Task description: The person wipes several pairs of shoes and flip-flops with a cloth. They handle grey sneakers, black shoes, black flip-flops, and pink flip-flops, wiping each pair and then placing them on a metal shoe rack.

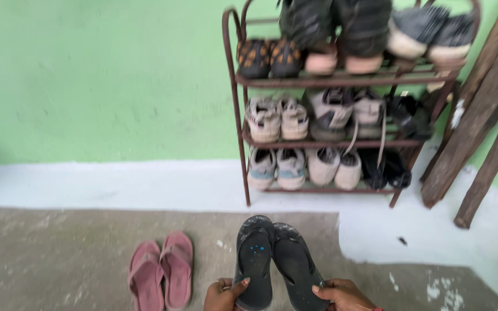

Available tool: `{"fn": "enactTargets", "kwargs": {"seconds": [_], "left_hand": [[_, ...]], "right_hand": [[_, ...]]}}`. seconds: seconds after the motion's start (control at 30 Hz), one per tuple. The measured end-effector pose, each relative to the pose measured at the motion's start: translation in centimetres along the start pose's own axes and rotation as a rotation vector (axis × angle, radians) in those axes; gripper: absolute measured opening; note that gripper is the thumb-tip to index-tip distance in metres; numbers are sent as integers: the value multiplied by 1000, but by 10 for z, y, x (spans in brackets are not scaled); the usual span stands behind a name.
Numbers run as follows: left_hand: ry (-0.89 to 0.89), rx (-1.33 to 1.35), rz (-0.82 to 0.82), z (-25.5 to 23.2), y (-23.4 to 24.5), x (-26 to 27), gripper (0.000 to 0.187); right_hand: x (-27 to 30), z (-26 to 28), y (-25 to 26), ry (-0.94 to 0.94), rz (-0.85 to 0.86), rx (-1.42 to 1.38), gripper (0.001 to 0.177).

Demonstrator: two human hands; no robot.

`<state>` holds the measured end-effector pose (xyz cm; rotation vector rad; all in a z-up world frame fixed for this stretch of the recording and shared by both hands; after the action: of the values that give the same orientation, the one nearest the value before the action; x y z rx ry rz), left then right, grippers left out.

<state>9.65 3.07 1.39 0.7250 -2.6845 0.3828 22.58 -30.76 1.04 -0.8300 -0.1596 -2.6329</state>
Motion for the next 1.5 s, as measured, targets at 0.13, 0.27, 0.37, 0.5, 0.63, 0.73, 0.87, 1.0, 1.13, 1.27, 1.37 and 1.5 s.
{"fn": "enactTargets", "kwargs": {"seconds": [0.13,0.27,0.37,0.5,0.63,0.73,0.87,1.0,1.13,1.27,1.37,1.5], "left_hand": [[-88,116,26,-60,-26,5,44],[-141,29,43,-120,-51,20,45],[-148,46,51,-164,-72,39,47],[-198,-87,-13,-221,-99,63,51],[-240,-35,-27,-267,-128,78,51],[-278,-51,-36,-298,-147,77,49],[-329,-3,-14,-336,-176,55,43],[-423,8,-85,-368,-196,19,41],[-458,53,-129,-386,-205,-20,42],[-519,37,-132,-416,-206,-47,44],[-510,51,-137,-434,-206,-67,43],[-493,-36,-160,-447,-204,-90,42]], "right_hand": [[43,79,-2,8,52,-37,42],[88,150,12,33,46,-3,39],[115,186,22,76,44,-51,37],[143,227,27,291,48,-66,38],[150,257,29,376,25,-124,36],[143,285,34,442,33,-166,32],[124,332,37,549,102,-283,28],[95,363,38,575,110,-333,27],[63,394,37,636,142,-379,23],[41,427,25,676,119,-439,21],[33,449,18,698,98,-465,20],[19,471,7,747,36,-478,23]]}}
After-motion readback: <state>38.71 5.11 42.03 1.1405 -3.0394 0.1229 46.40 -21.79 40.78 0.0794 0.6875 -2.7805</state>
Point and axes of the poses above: each hand's wrist, its own x-axis away from the middle knuckle, its own y-axis out of the back of the hand, z = x × y, the point moved 8 cm from there along -x, towards the middle knuckle
